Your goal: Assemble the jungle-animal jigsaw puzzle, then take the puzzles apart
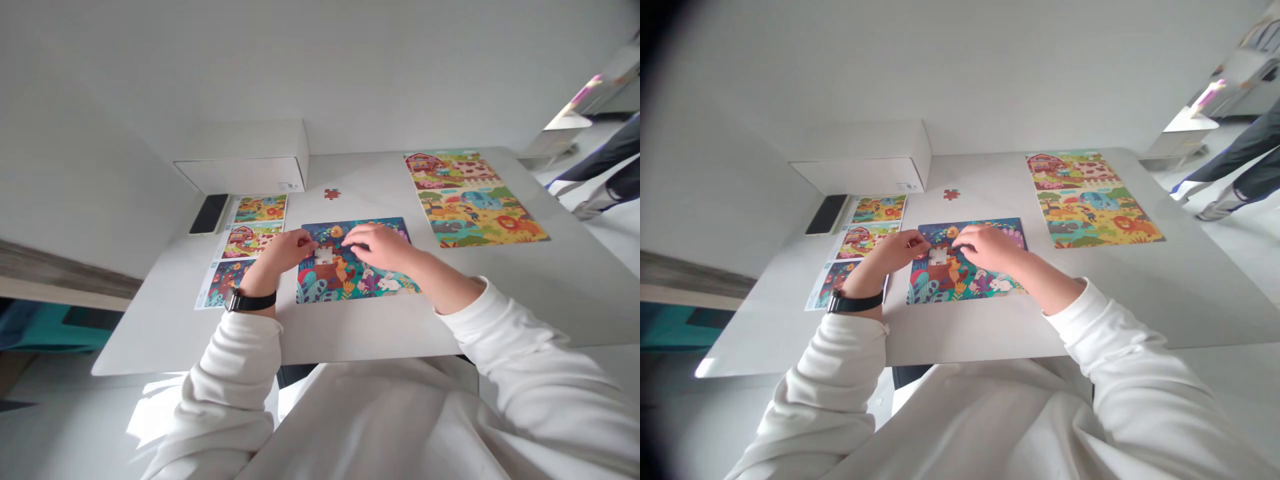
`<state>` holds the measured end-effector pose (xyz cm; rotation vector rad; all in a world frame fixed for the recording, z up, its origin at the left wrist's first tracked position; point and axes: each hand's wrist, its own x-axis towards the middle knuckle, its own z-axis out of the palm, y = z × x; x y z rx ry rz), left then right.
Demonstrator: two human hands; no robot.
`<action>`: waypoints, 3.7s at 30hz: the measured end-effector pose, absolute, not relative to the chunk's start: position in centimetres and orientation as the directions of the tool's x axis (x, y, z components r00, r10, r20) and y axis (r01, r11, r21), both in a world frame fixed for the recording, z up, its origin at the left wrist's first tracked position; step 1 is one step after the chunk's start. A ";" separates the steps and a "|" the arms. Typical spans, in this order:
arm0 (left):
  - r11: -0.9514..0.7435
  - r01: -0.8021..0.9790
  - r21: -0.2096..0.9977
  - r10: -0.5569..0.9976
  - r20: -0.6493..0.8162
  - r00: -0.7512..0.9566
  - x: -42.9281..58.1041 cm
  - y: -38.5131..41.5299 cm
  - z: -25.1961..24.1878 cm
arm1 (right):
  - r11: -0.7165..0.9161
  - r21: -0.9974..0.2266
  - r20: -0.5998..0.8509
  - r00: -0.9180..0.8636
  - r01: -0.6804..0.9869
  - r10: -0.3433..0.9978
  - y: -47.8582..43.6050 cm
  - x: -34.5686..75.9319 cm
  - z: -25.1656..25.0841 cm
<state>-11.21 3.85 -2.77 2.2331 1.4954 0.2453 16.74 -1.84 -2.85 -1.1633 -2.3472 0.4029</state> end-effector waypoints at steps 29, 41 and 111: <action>-0.181 0.853 0.490 0.982 0.130 0.133 -10.7 3.8 -2.5 | 0.045 -0.242 -0.091 -0.068 0.969 0.993 20.1 12.5 -3.6; -0.218 0.813 0.540 0.974 0.176 0.144 -10.4 3.9 -3.0 | 0.047 -0.780 0.032 -0.036 0.624 0.999 15.6 16.0 -2.5; -0.719 0.427 0.549 0.690 0.492 0.530 -9.3 2.3 -2.8 | -0.041 -0.999 -0.041 -0.061 0.009 0.997 0.7 15.6 -3.5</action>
